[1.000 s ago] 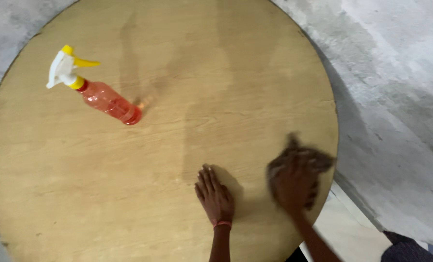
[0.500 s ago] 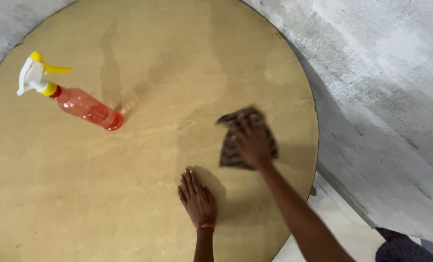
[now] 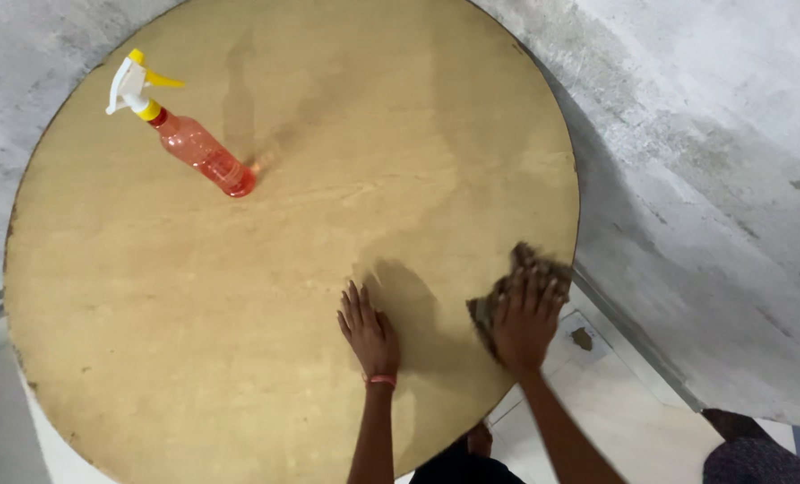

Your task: The person wipes a round wooden table with a cloth, moving in circular and back-and-forth motions. They occasionally pick up and reposition a spray bottle to clean underneath it, then continue wiping the surface.

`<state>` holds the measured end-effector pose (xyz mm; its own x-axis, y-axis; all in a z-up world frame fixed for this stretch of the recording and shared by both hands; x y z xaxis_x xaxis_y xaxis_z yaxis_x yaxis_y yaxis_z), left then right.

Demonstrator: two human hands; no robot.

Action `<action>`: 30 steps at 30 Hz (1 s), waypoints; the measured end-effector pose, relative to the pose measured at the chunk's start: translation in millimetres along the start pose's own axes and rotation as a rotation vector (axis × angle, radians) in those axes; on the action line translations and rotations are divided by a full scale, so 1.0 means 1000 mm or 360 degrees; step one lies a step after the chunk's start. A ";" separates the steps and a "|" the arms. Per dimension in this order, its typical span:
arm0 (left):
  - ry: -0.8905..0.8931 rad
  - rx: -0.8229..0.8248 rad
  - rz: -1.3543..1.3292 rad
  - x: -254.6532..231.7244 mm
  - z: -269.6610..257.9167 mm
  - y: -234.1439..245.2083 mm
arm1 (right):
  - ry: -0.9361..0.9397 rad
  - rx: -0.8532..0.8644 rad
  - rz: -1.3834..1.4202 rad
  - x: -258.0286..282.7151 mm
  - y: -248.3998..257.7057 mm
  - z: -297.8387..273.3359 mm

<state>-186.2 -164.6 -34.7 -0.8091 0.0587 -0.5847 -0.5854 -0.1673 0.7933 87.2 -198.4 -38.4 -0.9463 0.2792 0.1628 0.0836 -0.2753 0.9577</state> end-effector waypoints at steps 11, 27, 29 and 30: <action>-0.0020 0.0003 -0.0169 -0.025 -0.095 0.013 | 0.1055 0.0518 0.0255 0.117 0.033 -0.084; 0.0043 0.0253 -0.0039 0.119 -0.038 0.087 | -0.0254 0.0255 0.0156 0.043 -0.083 0.068; 0.0015 0.0309 -0.0098 0.137 -0.031 0.103 | -0.0244 0.0257 0.0126 0.089 -0.090 0.081; -0.0014 0.0301 -0.0036 0.146 -0.025 0.111 | -0.0221 0.0255 0.0102 0.113 -0.093 0.084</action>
<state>-368.0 -198.9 -35.6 -0.7957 0.0688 -0.6018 -0.6019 0.0220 0.7983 -1.2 -63.8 -88.7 -0.8864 0.3926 0.2451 0.2014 -0.1497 0.9680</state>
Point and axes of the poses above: each hand's wrist, its own z-axis towards the middle knuckle, its own y-axis out of the back of the hand, x = y × z, the point moved 4 cm from there along z, towards the middle knuckle, and after that the axes turned 10 degrees about x, right-handed, at the moved point
